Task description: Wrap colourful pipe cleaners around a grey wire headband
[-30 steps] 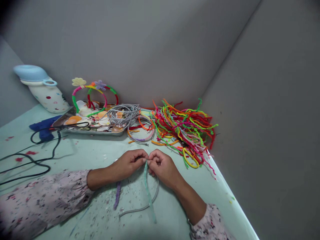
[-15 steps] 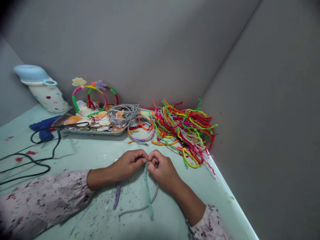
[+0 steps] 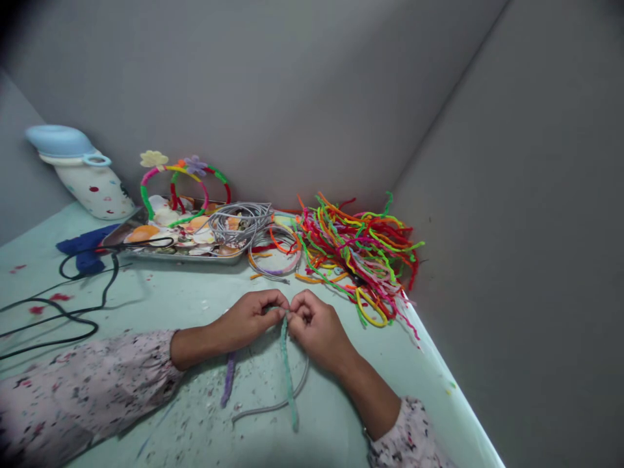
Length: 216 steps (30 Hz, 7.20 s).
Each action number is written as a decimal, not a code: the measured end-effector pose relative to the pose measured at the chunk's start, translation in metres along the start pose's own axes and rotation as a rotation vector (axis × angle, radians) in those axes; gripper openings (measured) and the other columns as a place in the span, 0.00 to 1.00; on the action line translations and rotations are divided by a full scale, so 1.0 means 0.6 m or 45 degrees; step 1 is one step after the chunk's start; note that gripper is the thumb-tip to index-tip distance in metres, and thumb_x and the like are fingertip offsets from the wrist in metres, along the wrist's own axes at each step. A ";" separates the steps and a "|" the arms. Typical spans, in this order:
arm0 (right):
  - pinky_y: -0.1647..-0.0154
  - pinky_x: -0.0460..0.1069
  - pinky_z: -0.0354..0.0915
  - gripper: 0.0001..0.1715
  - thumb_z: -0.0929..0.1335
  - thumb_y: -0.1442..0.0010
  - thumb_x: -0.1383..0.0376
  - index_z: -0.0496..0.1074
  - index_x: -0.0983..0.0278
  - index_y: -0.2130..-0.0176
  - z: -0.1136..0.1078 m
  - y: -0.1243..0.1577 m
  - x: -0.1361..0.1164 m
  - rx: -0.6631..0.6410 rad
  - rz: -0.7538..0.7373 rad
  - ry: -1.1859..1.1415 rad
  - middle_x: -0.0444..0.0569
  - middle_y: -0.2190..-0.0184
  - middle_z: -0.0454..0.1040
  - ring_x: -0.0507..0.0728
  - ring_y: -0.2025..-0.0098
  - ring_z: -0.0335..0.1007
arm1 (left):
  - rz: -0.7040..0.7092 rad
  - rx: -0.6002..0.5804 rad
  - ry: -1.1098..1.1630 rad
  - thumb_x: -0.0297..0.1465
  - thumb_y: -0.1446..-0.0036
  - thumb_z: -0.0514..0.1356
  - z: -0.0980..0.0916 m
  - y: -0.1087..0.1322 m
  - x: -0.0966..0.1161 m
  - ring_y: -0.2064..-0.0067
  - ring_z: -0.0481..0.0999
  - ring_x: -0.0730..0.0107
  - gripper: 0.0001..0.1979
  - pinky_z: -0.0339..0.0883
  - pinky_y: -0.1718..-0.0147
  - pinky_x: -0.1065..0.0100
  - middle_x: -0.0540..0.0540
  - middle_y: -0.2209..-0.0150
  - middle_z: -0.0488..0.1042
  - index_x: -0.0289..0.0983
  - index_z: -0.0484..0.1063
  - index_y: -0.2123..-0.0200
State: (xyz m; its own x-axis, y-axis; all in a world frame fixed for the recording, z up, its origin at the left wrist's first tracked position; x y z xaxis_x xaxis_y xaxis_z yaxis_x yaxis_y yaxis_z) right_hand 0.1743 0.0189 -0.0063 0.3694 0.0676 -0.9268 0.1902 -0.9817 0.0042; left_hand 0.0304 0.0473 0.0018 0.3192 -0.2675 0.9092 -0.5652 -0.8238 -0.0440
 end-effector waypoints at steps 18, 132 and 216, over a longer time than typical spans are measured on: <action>0.72 0.45 0.60 0.13 0.68 0.43 0.56 0.70 0.65 0.66 -0.004 -0.006 -0.006 -0.198 0.116 -0.330 0.41 0.79 0.68 0.49 0.76 0.63 | 0.019 0.105 0.435 0.32 0.43 0.55 -0.006 0.001 0.004 0.72 0.64 0.76 0.07 0.57 0.71 0.73 0.51 0.72 0.69 0.34 0.69 0.65; 0.72 0.47 0.63 0.12 0.67 0.44 0.59 0.72 0.66 0.64 -0.006 0.003 0.008 0.189 0.007 -0.053 0.46 0.73 0.71 0.52 0.74 0.65 | -0.097 0.078 0.396 0.32 0.42 0.54 0.002 -0.004 -0.017 0.78 0.62 0.79 0.07 0.55 0.78 0.75 0.54 0.75 0.63 0.35 0.66 0.63; 0.76 0.44 0.60 0.03 0.64 0.43 0.64 0.65 0.62 0.68 -0.003 0.000 0.004 0.015 0.037 -0.194 0.39 0.80 0.66 0.49 0.79 0.62 | 0.004 -0.035 -0.066 0.30 0.43 0.50 0.004 -0.002 0.002 0.66 0.69 0.70 0.11 0.59 0.67 0.72 0.49 0.70 0.72 0.35 0.71 0.67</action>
State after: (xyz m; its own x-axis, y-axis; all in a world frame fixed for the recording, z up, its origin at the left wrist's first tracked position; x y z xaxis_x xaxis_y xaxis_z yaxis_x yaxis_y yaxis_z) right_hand 0.1767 0.0194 -0.0079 0.2325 0.0120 -0.9725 0.1700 -0.9850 0.0285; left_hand 0.0333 0.0471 0.0018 0.3555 -0.2963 0.8865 -0.5870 -0.8089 -0.0350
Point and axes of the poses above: each hand's wrist, its own y-axis away from the middle knuckle, its own z-axis out of the palm, x = y × z, the point moved 4 cm from there along -y, towards the middle knuckle
